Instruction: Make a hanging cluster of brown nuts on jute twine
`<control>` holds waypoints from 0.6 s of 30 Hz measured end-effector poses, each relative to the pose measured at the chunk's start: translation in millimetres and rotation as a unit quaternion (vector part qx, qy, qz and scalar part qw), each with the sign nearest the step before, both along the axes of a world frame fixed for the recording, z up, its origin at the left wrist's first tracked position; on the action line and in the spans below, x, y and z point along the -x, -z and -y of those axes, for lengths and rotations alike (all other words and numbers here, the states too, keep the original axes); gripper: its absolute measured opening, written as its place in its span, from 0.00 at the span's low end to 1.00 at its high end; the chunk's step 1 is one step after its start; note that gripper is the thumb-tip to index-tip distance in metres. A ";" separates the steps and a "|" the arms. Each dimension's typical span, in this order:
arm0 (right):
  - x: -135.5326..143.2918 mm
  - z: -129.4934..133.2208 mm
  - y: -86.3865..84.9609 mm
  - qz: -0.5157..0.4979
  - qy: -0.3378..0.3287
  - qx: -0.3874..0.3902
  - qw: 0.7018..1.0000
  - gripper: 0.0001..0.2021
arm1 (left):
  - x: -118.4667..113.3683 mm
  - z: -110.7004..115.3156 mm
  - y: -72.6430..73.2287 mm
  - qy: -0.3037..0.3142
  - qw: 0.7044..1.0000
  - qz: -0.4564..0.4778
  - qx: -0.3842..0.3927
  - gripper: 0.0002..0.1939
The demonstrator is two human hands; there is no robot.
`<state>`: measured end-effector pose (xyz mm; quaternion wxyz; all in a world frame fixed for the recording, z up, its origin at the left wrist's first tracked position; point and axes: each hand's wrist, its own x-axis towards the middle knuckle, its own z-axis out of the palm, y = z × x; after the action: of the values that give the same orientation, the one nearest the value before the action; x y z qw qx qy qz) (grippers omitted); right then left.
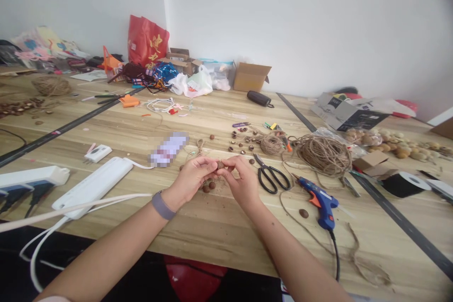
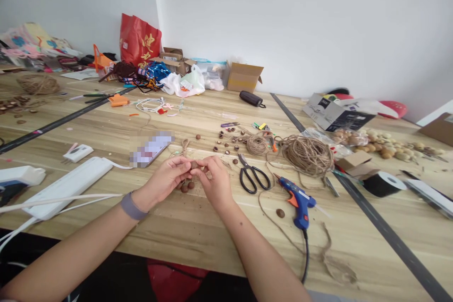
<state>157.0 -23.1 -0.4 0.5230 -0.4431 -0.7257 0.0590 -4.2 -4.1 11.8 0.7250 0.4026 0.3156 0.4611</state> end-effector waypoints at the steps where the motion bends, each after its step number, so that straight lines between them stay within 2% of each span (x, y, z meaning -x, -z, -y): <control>1: -0.4 -0.9 1.0 -0.003 -0.001 0.006 1.000 0.04 | -0.3 -0.2 0.0 0.005 1.000 0.009 0.006 0.19; 7: 1.3 -2.1 4.7 -0.022 -0.004 0.051 0.998 0.10 | -1.9 -1.1 -0.5 0.019 0.997 0.040 0.069 0.15; 12: -0.7 -6.4 0.8 -0.106 -0.015 0.097 0.990 0.13 | -0.6 -5.0 -0.3 0.011 0.998 0.022 0.058 0.13; 14: -8.4 -13.0 -1.9 -0.189 0.014 0.120 0.974 0.15 | 1.0 -6.0 -1.2 -0.019 0.999 -0.012 0.030 0.13; 16: -19.8 -20.8 -4.6 -0.288 0.059 0.130 0.947 0.17 | 2.4 -5.4 -2.1 -0.042 0.997 -0.064 -0.007 0.13; 18: -32.1 -27.5 -6.6 -0.377 0.086 0.133 0.913 0.19 | 2.5 -3.3 -2.5 -0.031 0.992 -0.120 -0.037 0.14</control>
<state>189.1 4.3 6.2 0.6967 -0.5144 -0.4193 0.2723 -6.6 -0.8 14.3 0.6519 0.4715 0.3957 0.4429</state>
